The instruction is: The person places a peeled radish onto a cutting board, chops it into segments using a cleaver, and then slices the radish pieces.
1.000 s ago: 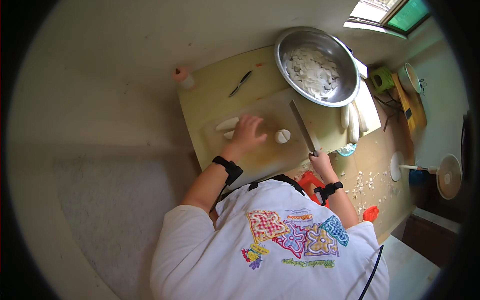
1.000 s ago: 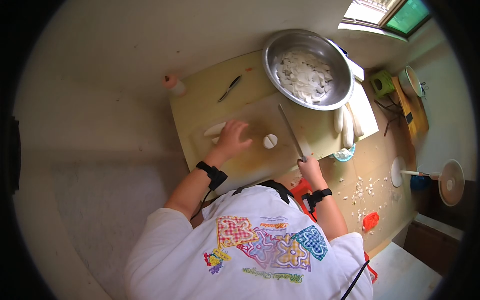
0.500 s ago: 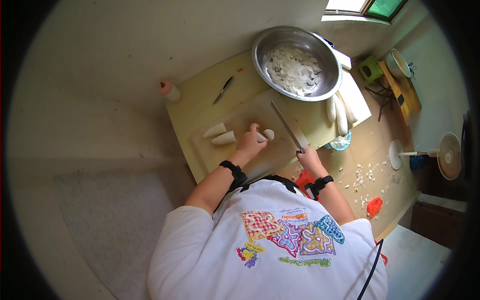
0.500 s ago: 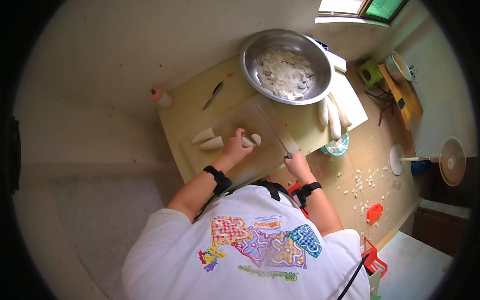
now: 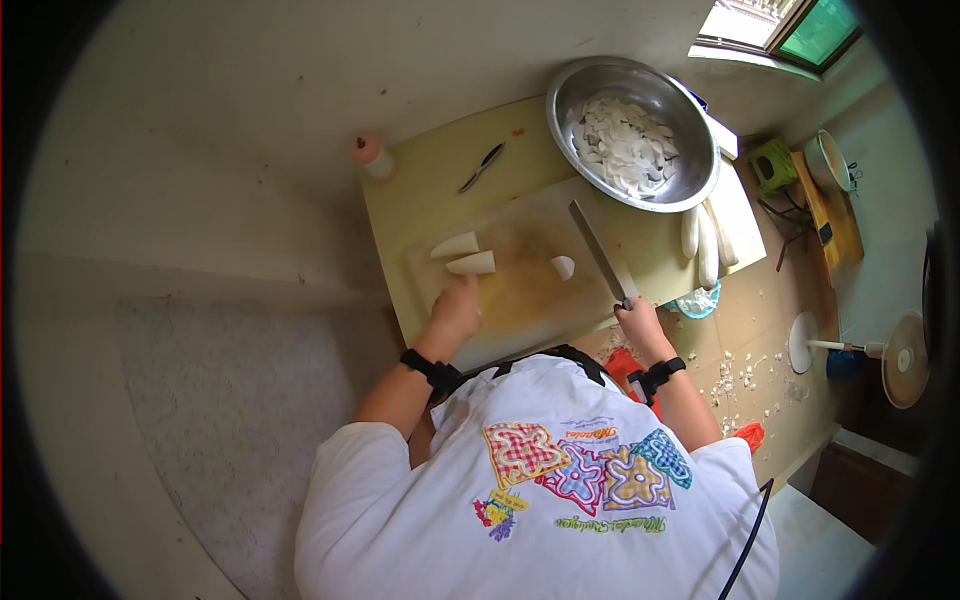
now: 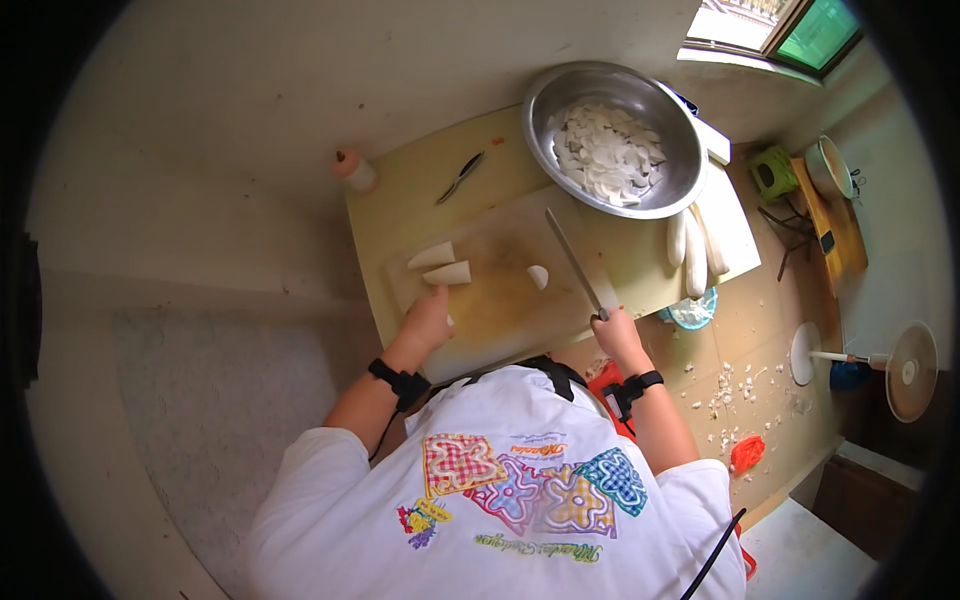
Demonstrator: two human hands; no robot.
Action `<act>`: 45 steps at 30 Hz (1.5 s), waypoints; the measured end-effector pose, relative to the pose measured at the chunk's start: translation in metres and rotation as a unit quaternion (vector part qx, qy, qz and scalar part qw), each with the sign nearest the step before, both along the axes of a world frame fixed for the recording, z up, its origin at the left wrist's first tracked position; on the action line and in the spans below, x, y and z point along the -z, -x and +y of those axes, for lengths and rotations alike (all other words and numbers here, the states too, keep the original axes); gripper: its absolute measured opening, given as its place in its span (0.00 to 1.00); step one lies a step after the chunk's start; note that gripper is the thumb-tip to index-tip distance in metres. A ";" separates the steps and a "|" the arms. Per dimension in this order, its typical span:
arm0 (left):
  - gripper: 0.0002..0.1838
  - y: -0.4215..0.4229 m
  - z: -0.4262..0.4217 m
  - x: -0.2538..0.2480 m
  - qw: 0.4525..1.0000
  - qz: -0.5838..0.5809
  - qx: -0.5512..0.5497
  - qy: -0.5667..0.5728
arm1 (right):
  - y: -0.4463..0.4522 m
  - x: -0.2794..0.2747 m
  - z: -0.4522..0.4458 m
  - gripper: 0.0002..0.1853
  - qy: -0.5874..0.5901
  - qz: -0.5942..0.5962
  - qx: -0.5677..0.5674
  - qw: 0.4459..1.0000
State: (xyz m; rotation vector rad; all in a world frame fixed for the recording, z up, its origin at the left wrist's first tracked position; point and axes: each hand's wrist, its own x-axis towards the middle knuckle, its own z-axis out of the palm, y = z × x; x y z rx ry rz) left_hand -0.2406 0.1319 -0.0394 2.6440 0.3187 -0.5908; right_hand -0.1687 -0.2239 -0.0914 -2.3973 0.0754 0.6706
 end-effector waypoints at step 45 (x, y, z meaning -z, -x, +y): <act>0.24 -0.088 -0.099 0.024 0.949 -0.170 0.248 0.091 | 0.003 -0.001 0.003 0.15 -0.009 -0.028 0.012 0.999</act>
